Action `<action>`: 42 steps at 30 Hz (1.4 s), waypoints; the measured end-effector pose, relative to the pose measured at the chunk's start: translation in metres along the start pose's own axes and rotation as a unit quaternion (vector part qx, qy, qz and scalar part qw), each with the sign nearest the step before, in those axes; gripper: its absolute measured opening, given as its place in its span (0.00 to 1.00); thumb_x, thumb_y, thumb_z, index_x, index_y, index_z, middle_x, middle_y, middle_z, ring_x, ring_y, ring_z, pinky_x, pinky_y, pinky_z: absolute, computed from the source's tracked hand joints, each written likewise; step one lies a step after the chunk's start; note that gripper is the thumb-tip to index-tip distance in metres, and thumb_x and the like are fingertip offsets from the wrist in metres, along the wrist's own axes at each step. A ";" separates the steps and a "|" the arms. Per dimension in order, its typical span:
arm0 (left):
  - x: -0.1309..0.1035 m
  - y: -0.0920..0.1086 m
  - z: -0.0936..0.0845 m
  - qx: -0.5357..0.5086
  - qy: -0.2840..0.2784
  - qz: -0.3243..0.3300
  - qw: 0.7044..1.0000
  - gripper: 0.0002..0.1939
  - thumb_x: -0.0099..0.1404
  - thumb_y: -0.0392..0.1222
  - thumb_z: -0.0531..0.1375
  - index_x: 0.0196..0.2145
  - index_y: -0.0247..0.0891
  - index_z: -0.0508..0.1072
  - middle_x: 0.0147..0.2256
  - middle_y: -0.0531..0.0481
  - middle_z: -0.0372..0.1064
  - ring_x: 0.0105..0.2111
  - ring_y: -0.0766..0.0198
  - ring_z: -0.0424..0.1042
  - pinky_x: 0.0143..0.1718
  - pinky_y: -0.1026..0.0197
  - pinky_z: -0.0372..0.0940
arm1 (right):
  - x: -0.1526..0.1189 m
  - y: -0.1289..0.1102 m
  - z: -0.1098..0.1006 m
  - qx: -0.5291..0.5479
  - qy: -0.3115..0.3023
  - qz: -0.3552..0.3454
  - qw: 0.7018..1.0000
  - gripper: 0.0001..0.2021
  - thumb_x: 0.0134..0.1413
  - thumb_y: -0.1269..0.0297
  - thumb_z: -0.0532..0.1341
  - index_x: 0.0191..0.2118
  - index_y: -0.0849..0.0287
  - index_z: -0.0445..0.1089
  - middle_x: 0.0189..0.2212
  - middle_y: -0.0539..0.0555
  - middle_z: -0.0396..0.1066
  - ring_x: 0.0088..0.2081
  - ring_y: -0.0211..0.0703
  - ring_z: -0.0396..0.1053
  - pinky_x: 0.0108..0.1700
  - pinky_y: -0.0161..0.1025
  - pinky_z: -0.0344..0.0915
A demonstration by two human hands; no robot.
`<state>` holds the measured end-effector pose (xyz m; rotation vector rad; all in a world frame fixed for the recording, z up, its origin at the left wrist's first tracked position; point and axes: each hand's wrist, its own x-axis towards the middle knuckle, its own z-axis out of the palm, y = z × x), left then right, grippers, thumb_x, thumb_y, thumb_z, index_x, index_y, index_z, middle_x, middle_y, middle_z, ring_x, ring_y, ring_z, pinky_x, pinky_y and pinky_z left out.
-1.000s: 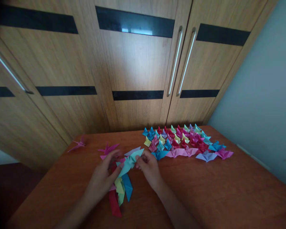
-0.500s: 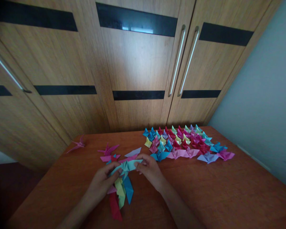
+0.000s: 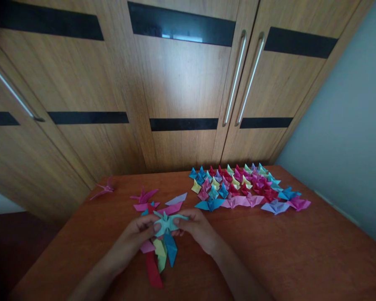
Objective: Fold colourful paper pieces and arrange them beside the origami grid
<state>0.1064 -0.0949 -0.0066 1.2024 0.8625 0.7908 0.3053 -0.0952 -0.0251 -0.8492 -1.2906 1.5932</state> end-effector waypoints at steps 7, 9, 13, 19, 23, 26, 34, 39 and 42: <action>-0.009 -0.001 0.001 -0.161 -0.020 -0.007 0.987 0.14 0.51 0.47 0.68 0.25 0.34 0.72 0.21 0.53 0.68 0.23 0.69 0.65 0.27 0.67 0.59 | -0.005 0.002 0.003 0.194 -0.005 0.046 0.980 0.15 0.41 0.52 0.69 0.25 0.60 0.70 0.20 0.49 0.68 0.22 0.34 0.63 0.26 0.32 0.59; -0.010 0.000 0.001 -0.192 -0.030 -0.002 0.981 0.14 0.51 0.47 0.68 0.24 0.34 0.71 0.21 0.53 0.67 0.22 0.70 0.64 0.26 0.67 0.59 | -0.006 0.000 0.005 0.212 -0.005 0.039 0.976 0.16 0.41 0.52 0.68 0.23 0.59 0.68 0.19 0.48 0.66 0.22 0.34 0.61 0.26 0.33 0.59; -0.011 0.002 -0.001 -0.211 -0.047 0.014 0.976 0.15 0.52 0.47 0.68 0.22 0.34 0.69 0.19 0.55 0.64 0.20 0.70 0.62 0.24 0.67 0.58 | -0.005 -0.003 0.004 0.224 0.017 0.024 0.974 0.18 0.39 0.52 0.69 0.20 0.58 0.63 0.17 0.46 0.61 0.20 0.33 0.57 0.25 0.32 0.56; -0.008 0.002 -0.007 -0.175 -0.046 0.044 0.983 0.20 0.53 0.53 0.66 0.18 0.34 0.66 0.14 0.56 0.60 0.18 0.71 0.56 0.22 0.68 0.53 | -0.001 -0.001 -0.003 0.173 0.052 0.001 0.983 0.24 0.37 0.46 0.68 0.17 0.57 0.56 0.13 0.43 0.52 0.18 0.32 0.51 0.23 0.32 0.52; -0.008 0.003 -0.009 -0.150 -0.024 0.047 0.987 0.24 0.53 0.57 0.65 0.16 0.35 0.64 0.15 0.56 0.59 0.18 0.70 0.56 0.22 0.68 0.52 | 0.001 0.001 -0.007 0.171 0.067 -0.019 0.983 0.23 0.38 0.47 0.68 0.17 0.58 0.57 0.13 0.43 0.51 0.18 0.31 0.49 0.23 0.32 0.51; -0.008 0.003 -0.009 -0.152 -0.022 0.048 0.987 0.24 0.52 0.57 0.65 0.16 0.35 0.64 0.14 0.56 0.58 0.18 0.70 0.55 0.23 0.67 0.52 | 0.002 0.002 -0.009 0.166 0.083 -0.024 0.982 0.24 0.38 0.46 0.68 0.17 0.58 0.58 0.13 0.43 0.53 0.17 0.30 0.48 0.23 0.32 0.50; -0.002 0.005 -0.010 -0.152 0.022 0.057 0.986 0.14 0.58 0.50 0.62 0.26 0.35 0.73 0.24 0.51 0.69 0.25 0.67 0.66 0.30 0.65 0.61 | 0.005 0.003 -0.011 0.123 0.116 -0.026 0.985 0.21 0.44 0.47 0.65 0.18 0.59 0.62 0.13 0.43 0.54 0.18 0.31 0.50 0.23 0.32 0.52; 0.000 0.004 -0.014 -0.163 0.033 0.051 0.985 0.08 0.61 0.45 0.61 0.33 0.37 0.76 0.34 0.48 0.74 0.34 0.63 0.71 0.39 0.59 0.66 | 0.007 0.002 -0.011 0.080 0.143 -0.023 0.986 0.18 0.47 0.50 0.64 0.21 0.60 0.66 0.15 0.45 0.59 0.18 0.30 0.54 0.23 0.31 0.51; 0.000 0.002 -0.015 -0.200 0.027 0.043 0.978 0.06 0.62 0.40 0.61 0.28 0.37 0.74 0.30 0.52 0.72 0.32 0.66 0.71 0.39 0.61 0.67 | 0.009 0.005 -0.012 0.049 0.154 -0.020 0.987 0.18 0.49 0.50 0.63 0.22 0.61 0.66 0.16 0.45 0.62 0.19 0.30 0.56 0.23 0.30 0.50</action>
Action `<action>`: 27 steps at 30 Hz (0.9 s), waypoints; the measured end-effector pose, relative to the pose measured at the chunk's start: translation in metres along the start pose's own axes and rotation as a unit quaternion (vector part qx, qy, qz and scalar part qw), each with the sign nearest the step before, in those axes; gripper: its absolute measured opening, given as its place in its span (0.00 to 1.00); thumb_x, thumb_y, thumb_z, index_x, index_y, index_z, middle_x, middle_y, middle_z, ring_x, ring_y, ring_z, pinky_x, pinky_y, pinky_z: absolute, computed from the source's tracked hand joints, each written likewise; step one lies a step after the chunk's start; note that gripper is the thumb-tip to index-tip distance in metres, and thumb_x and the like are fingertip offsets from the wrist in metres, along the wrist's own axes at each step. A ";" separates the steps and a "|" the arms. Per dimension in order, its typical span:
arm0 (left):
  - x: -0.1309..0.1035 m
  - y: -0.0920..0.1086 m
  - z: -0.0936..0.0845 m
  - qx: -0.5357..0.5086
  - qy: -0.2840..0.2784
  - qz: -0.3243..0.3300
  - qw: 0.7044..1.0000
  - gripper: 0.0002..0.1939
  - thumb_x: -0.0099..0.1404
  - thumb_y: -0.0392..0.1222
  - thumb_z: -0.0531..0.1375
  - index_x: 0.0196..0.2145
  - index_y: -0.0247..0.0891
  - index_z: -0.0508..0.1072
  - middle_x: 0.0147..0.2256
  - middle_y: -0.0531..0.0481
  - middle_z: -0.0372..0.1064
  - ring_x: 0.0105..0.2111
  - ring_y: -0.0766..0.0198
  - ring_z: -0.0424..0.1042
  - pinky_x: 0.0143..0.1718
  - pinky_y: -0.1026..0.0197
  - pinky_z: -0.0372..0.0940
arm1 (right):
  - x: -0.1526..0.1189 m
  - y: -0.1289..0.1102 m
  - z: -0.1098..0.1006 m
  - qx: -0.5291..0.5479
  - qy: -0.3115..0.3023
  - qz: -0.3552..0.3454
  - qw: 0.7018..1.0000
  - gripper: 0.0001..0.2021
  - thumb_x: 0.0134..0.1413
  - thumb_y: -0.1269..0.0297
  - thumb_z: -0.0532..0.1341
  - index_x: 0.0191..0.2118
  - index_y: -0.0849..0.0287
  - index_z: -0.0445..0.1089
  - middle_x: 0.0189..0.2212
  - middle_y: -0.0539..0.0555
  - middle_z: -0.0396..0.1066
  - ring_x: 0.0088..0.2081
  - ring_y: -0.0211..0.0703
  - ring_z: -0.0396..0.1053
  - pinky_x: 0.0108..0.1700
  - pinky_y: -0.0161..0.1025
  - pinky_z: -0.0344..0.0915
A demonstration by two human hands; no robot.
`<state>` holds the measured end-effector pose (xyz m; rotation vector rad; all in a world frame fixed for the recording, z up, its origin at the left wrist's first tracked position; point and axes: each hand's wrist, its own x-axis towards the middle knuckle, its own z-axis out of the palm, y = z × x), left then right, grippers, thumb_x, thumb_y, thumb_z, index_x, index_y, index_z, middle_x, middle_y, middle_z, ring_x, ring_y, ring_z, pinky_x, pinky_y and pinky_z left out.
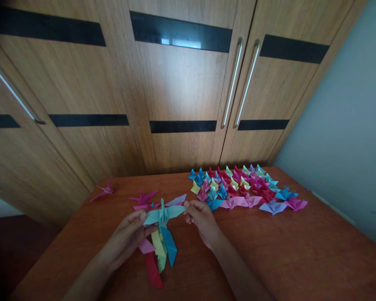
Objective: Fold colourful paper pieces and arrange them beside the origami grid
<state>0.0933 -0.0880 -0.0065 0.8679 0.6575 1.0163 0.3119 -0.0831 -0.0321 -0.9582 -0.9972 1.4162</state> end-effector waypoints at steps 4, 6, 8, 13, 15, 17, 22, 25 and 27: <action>-0.001 0.000 0.003 -0.026 -0.016 -0.003 1.000 0.07 0.62 0.36 0.61 0.26 0.35 0.71 0.28 0.53 0.70 0.31 0.69 0.70 0.40 0.63 0.67 | 0.000 0.001 0.001 -0.034 0.009 -0.009 0.999 0.19 0.50 0.50 0.62 0.21 0.60 0.63 0.16 0.45 0.62 0.20 0.30 0.56 0.24 0.30 0.52; -0.001 0.001 0.005 -0.027 -0.024 0.004 0.999 0.05 0.63 0.35 0.60 0.28 0.36 0.71 0.28 0.53 0.70 0.31 0.69 0.70 0.40 0.63 0.67 | -0.001 0.001 0.004 -0.047 0.004 -0.008 0.999 0.19 0.51 0.50 0.62 0.21 0.60 0.63 0.16 0.45 0.62 0.20 0.31 0.57 0.25 0.31 0.52; -0.001 0.000 0.006 -0.028 -0.028 0.009 0.999 0.04 0.62 0.34 0.60 0.29 0.36 0.70 0.29 0.53 0.70 0.31 0.68 0.70 0.39 0.64 0.67 | -0.003 0.000 0.007 -0.065 -0.006 -0.007 0.998 0.18 0.52 0.50 0.61 0.22 0.60 0.64 0.17 0.45 0.63 0.20 0.31 0.58 0.25 0.31 0.52; 0.001 -0.005 0.008 -0.030 -0.028 0.004 0.999 0.05 0.62 0.33 0.61 0.28 0.36 0.69 0.31 0.51 0.70 0.32 0.68 0.69 0.37 0.65 0.67 | -0.006 0.002 0.014 -0.115 -0.019 -0.009 0.993 0.18 0.52 0.50 0.60 0.23 0.61 0.66 0.17 0.46 0.64 0.21 0.32 0.59 0.25 0.30 0.54; 0.001 -0.007 0.008 -0.033 -0.024 -0.001 0.999 0.05 0.61 0.33 0.61 0.27 0.35 0.69 0.29 0.52 0.69 0.30 0.68 0.69 0.35 0.66 0.67 | -0.006 0.002 0.015 -0.133 -0.020 -0.011 0.991 0.18 0.51 0.50 0.60 0.23 0.61 0.66 0.17 0.46 0.65 0.21 0.32 0.60 0.25 0.30 0.54; 0.001 -0.008 0.008 -0.037 -0.016 -0.005 0.999 0.05 0.61 0.34 0.61 0.28 0.35 0.69 0.28 0.52 0.68 0.29 0.69 0.68 0.34 0.66 0.67 | -0.005 0.002 0.014 -0.147 -0.016 -0.015 0.989 0.18 0.51 0.49 0.60 0.23 0.60 0.67 0.18 0.46 0.65 0.21 0.33 0.61 0.25 0.31 0.55; 0.002 -0.006 0.006 -0.024 0.030 -0.011 0.999 0.04 0.62 0.36 0.61 0.29 0.36 0.70 0.29 0.52 0.68 0.30 0.69 0.69 0.36 0.65 0.67 | -0.001 -0.001 0.009 -0.164 0.014 -0.045 0.985 0.18 0.52 0.49 0.59 0.23 0.60 0.66 0.18 0.46 0.65 0.22 0.34 0.61 0.26 0.31 0.56; 0.003 -0.006 0.002 0.004 0.071 -0.021 0.997 0.03 0.61 0.37 0.62 0.30 0.36 0.71 0.31 0.52 0.69 0.32 0.68 0.70 0.38 0.65 0.68 | 0.002 -0.001 0.004 -0.162 0.040 -0.063 0.984 0.17 0.53 0.49 0.58 0.27 0.59 0.66 0.18 0.46 0.64 0.22 0.35 0.61 0.25 0.31 0.57; 0.005 -0.007 0.001 0.019 0.107 -0.018 0.994 0.04 0.59 0.39 0.63 0.30 0.37 0.71 0.31 0.52 0.69 0.32 0.68 0.70 0.37 0.65 0.68 | 0.001 -0.001 0.002 -0.176 0.074 -0.095 0.977 0.16 0.54 0.50 0.58 0.28 0.59 0.66 0.17 0.45 0.63 0.21 0.35 0.61 0.25 0.32 0.57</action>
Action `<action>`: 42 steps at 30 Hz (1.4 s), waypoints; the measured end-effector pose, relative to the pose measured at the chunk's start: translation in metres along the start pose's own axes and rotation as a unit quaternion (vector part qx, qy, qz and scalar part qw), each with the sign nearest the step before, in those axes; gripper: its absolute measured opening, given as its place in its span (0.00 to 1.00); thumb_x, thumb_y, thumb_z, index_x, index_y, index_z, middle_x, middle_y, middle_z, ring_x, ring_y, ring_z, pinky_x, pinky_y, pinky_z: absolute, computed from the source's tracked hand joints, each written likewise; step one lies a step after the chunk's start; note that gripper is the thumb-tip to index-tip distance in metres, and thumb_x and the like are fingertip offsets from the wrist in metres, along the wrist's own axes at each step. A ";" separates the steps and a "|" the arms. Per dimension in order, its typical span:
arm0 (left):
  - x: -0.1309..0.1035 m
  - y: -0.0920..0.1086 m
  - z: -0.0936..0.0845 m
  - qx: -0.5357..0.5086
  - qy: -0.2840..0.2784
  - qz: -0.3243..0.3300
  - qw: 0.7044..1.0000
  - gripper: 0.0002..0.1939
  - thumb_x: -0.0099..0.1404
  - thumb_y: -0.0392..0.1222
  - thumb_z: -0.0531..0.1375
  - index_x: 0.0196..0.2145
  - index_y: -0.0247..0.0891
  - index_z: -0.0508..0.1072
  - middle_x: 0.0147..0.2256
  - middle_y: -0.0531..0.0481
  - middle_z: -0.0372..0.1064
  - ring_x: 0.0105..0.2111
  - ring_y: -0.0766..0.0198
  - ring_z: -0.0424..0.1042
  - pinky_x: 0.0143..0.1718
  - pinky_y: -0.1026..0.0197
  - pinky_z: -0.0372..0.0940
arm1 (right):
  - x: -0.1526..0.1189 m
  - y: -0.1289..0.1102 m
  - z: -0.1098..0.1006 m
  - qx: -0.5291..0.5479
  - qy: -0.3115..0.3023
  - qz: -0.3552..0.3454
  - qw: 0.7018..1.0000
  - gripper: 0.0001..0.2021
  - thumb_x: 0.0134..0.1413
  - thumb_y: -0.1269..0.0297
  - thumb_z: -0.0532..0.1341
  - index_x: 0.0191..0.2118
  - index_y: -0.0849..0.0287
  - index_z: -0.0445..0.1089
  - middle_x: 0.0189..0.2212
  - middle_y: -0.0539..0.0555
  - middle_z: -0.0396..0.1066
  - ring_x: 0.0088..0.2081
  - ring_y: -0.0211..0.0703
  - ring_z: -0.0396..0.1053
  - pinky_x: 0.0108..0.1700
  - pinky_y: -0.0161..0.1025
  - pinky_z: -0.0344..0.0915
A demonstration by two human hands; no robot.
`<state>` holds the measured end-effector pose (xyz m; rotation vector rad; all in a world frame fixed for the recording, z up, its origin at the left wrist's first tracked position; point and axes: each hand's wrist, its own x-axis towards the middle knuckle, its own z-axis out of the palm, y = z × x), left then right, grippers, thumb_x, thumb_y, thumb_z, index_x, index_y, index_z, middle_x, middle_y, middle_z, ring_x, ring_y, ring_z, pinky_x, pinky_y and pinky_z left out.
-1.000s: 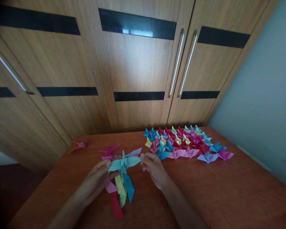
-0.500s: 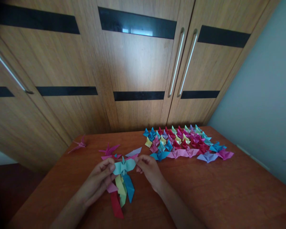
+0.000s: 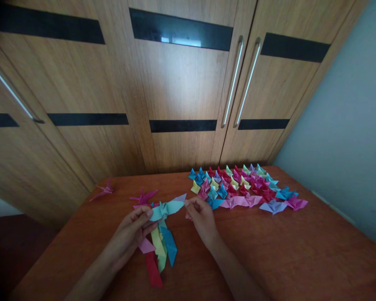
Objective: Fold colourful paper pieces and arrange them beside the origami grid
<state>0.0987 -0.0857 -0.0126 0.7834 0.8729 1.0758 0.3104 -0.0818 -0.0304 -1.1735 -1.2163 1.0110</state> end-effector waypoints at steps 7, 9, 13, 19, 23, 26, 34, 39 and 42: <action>-0.001 -0.002 0.006 0.029 0.063 0.016 0.997 0.07 0.56 0.40 0.65 0.27 0.36 0.71 0.29 0.54 0.66 0.29 0.70 0.67 0.34 0.67 0.67 | -0.023 -0.009 0.014 -0.204 -0.002 -0.173 0.964 0.11 0.55 0.59 0.58 0.26 0.58 0.66 0.21 0.47 0.66 0.24 0.35 0.63 0.28 0.31 0.57; -0.002 -0.003 0.009 0.031 0.059 0.024 0.997 0.08 0.56 0.41 0.65 0.27 0.36 0.71 0.28 0.54 0.66 0.29 0.70 0.66 0.35 0.68 0.67 | -0.029 -0.009 0.022 -0.247 -0.037 -0.192 0.949 0.07 0.52 0.60 0.61 0.30 0.57 0.68 0.24 0.47 0.68 0.26 0.35 0.64 0.30 0.31 0.58; -0.004 -0.007 0.013 0.036 0.054 0.025 0.998 0.08 0.55 0.42 0.66 0.26 0.36 0.71 0.28 0.53 0.66 0.29 0.70 0.66 0.34 0.67 0.68 | -0.032 -0.003 0.029 -0.278 -0.035 -0.191 0.941 0.05 0.55 0.64 0.57 0.31 0.57 0.67 0.24 0.47 0.68 0.27 0.35 0.65 0.30 0.31 0.57; -0.005 -0.012 0.017 0.055 0.034 0.021 0.998 0.08 0.54 0.42 0.66 0.26 0.37 0.71 0.29 0.54 0.66 0.28 0.70 0.65 0.34 0.66 0.68 | -0.030 -0.003 0.025 -0.294 0.006 -0.188 0.937 0.06 0.57 0.66 0.54 0.32 0.58 0.67 0.25 0.49 0.68 0.28 0.36 0.65 0.32 0.31 0.58; -0.007 -0.012 0.019 0.073 0.032 0.012 0.997 0.09 0.53 0.43 0.66 0.26 0.37 0.71 0.28 0.54 0.67 0.27 0.69 0.66 0.33 0.65 0.67 | -0.029 -0.003 0.023 -0.304 0.024 -0.201 0.931 0.06 0.56 0.67 0.54 0.30 0.58 0.67 0.23 0.48 0.66 0.26 0.35 0.63 0.30 0.31 0.57; -0.006 -0.011 0.018 0.081 0.033 0.026 0.996 0.10 0.57 0.47 0.64 0.27 0.37 0.72 0.28 0.53 0.68 0.28 0.68 0.67 0.33 0.65 0.67 | -0.026 -0.004 0.021 -0.304 0.053 -0.216 0.926 0.07 0.55 0.67 0.55 0.28 0.58 0.67 0.21 0.47 0.64 0.24 0.34 0.63 0.29 0.31 0.57; 0.000 -0.007 0.011 0.061 0.049 0.017 0.997 0.14 0.58 0.51 0.61 0.27 0.36 0.72 0.31 0.47 0.74 0.31 0.62 0.72 0.31 0.65 0.65 | -0.031 -0.008 -0.010 -0.341 0.129 -0.260 0.894 0.05 0.54 0.66 0.56 0.30 0.58 0.68 0.22 0.48 0.68 0.24 0.34 0.67 0.30 0.30 0.61; -0.001 -0.006 0.014 0.065 0.041 0.003 0.997 0.13 0.57 0.50 0.62 0.28 0.36 0.73 0.31 0.48 0.75 0.30 0.63 0.73 0.30 0.65 0.64 | -0.053 0.003 -0.070 -0.416 0.201 -0.206 0.863 0.10 0.57 0.58 0.55 0.33 0.58 0.69 0.22 0.50 0.70 0.22 0.36 0.67 0.27 0.30 0.61; -0.001 -0.008 0.014 0.072 0.033 -0.001 0.997 0.13 0.57 0.50 0.63 0.28 0.36 0.73 0.34 0.47 0.75 0.31 0.63 0.73 0.31 0.65 0.64 | -0.063 0.011 -0.115 -0.468 0.230 -0.137 0.842 0.15 0.57 0.53 0.53 0.33 0.59 0.69 0.23 0.52 0.72 0.21 0.37 0.68 0.26 0.31 0.61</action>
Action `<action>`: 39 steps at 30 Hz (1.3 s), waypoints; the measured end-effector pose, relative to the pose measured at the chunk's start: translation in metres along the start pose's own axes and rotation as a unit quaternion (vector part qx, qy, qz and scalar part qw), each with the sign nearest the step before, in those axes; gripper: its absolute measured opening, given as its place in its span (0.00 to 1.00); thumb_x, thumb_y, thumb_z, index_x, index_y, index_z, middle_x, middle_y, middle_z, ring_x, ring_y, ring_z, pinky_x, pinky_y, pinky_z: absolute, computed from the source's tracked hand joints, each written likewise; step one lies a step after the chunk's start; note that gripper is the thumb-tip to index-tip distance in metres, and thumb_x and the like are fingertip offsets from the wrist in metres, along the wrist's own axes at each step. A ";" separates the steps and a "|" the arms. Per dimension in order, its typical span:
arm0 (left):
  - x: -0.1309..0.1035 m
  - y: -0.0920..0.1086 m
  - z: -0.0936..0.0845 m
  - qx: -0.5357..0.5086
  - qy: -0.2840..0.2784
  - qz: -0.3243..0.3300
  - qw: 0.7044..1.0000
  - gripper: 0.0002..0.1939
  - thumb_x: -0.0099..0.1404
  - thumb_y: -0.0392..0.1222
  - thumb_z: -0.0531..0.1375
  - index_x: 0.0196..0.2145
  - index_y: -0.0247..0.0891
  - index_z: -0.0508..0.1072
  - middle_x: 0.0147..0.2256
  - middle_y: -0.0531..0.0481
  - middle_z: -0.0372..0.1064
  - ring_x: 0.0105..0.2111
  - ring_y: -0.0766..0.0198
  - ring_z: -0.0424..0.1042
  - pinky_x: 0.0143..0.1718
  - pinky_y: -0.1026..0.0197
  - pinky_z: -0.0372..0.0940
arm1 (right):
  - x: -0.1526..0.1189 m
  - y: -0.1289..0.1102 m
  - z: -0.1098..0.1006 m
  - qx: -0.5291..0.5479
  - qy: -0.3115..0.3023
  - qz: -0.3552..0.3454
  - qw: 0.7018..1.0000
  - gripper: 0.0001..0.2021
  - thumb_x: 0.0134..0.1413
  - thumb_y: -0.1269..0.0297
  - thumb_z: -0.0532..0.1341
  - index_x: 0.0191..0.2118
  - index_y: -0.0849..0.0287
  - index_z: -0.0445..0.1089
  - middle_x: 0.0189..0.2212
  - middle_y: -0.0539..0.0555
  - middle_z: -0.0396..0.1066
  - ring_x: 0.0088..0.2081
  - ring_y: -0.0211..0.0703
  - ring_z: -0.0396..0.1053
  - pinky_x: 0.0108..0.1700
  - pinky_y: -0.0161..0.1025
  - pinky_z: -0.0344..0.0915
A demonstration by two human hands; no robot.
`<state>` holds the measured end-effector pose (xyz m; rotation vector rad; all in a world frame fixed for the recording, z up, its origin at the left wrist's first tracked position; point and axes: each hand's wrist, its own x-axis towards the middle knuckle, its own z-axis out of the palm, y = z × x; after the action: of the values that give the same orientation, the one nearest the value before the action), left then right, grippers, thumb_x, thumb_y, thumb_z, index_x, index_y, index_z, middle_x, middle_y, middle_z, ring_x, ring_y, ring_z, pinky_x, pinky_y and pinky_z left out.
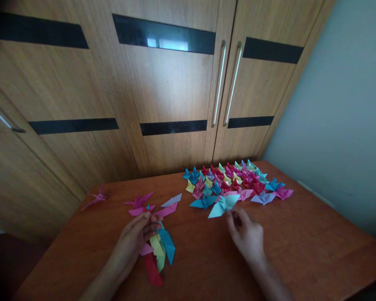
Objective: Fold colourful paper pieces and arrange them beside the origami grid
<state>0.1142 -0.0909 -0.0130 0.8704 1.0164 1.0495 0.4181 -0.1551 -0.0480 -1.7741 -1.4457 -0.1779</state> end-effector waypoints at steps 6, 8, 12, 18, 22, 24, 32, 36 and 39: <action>0.000 -0.003 -0.001 0.011 -0.019 0.001 1.000 0.12 0.59 0.48 0.61 0.31 0.35 0.74 0.35 0.45 0.75 0.32 0.64 0.72 0.32 0.65 0.64 | 0.005 0.065 -0.024 -0.204 -0.039 0.080 0.975 0.14 0.55 0.55 0.54 0.40 0.57 0.69 0.27 0.53 0.74 0.24 0.43 0.71 0.24 0.33 0.55; 0.001 -0.004 -0.001 0.015 -0.020 -0.003 1.000 0.12 0.60 0.48 0.60 0.31 0.35 0.74 0.35 0.45 0.75 0.32 0.64 0.72 0.32 0.65 0.64 | 0.006 0.075 -0.024 -0.231 -0.070 0.090 0.966 0.11 0.55 0.57 0.55 0.40 0.56 0.69 0.27 0.52 0.74 0.24 0.42 0.70 0.23 0.33 0.53; 0.001 -0.006 -0.001 0.034 -0.030 -0.016 0.999 0.13 0.60 0.49 0.60 0.31 0.35 0.75 0.36 0.44 0.75 0.31 0.64 0.72 0.32 0.66 0.64 | 0.006 0.081 -0.018 -0.243 -0.110 0.089 0.960 0.10 0.56 0.57 0.55 0.40 0.55 0.68 0.29 0.52 0.74 0.25 0.41 0.70 0.23 0.33 0.50; 0.001 -0.006 -0.001 0.036 -0.031 -0.012 0.999 0.12 0.59 0.48 0.61 0.30 0.36 0.75 0.35 0.45 0.76 0.31 0.64 0.73 0.31 0.67 0.63 | 0.013 0.075 -0.014 -0.257 -0.130 0.108 0.951 0.10 0.58 0.57 0.53 0.41 0.54 0.67 0.29 0.52 0.74 0.26 0.43 0.71 0.23 0.33 0.48; 0.000 -0.002 0.001 0.042 -0.025 -0.016 0.999 0.12 0.56 0.49 0.63 0.30 0.35 0.76 0.35 0.44 0.76 0.30 0.63 0.73 0.30 0.66 0.63 | 0.017 0.073 -0.014 -0.265 -0.129 0.116 0.948 0.10 0.58 0.57 0.53 0.40 0.54 0.67 0.29 0.52 0.74 0.26 0.43 0.71 0.23 0.33 0.48; 0.000 0.000 0.002 0.049 -0.019 -0.022 0.998 0.14 0.55 0.50 0.63 0.30 0.35 0.76 0.34 0.43 0.77 0.30 0.62 0.74 0.29 0.65 0.63 | 0.017 0.073 -0.013 -0.265 -0.122 0.117 0.949 0.10 0.58 0.57 0.53 0.40 0.54 0.68 0.29 0.53 0.74 0.26 0.43 0.71 0.23 0.33 0.47; 0.000 0.001 0.002 0.052 -0.029 -0.022 0.998 0.12 0.57 0.49 0.62 0.30 0.35 0.76 0.35 0.43 0.77 0.31 0.62 0.73 0.30 0.65 0.63 | 0.020 0.074 -0.008 -0.286 -0.116 0.119 0.944 0.11 0.58 0.55 0.53 0.40 0.53 0.68 0.28 0.52 0.74 0.25 0.43 0.70 0.23 0.33 0.48; -0.002 0.001 0.002 0.050 -0.023 -0.013 0.998 0.12 0.57 0.48 0.62 0.29 0.35 0.75 0.34 0.43 0.76 0.31 0.62 0.73 0.31 0.65 0.63 | 0.021 0.074 -0.007 -0.286 -0.121 0.117 0.943 0.11 0.58 0.56 0.53 0.40 0.54 0.68 0.29 0.53 0.74 0.26 0.43 0.71 0.23 0.33 0.48; -0.003 0.001 0.003 0.053 -0.022 -0.014 0.998 0.12 0.56 0.49 0.62 0.29 0.36 0.75 0.34 0.44 0.76 0.32 0.61 0.73 0.31 0.65 0.63 | 0.022 0.073 -0.008 -0.288 -0.120 0.122 0.942 0.11 0.58 0.56 0.53 0.39 0.54 0.68 0.29 0.54 0.74 0.26 0.44 0.71 0.22 0.33 0.48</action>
<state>0.1161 -0.0935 -0.0108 0.9592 1.0524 0.9551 0.4913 -0.1437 -0.0666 -2.5104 -1.4116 -0.2844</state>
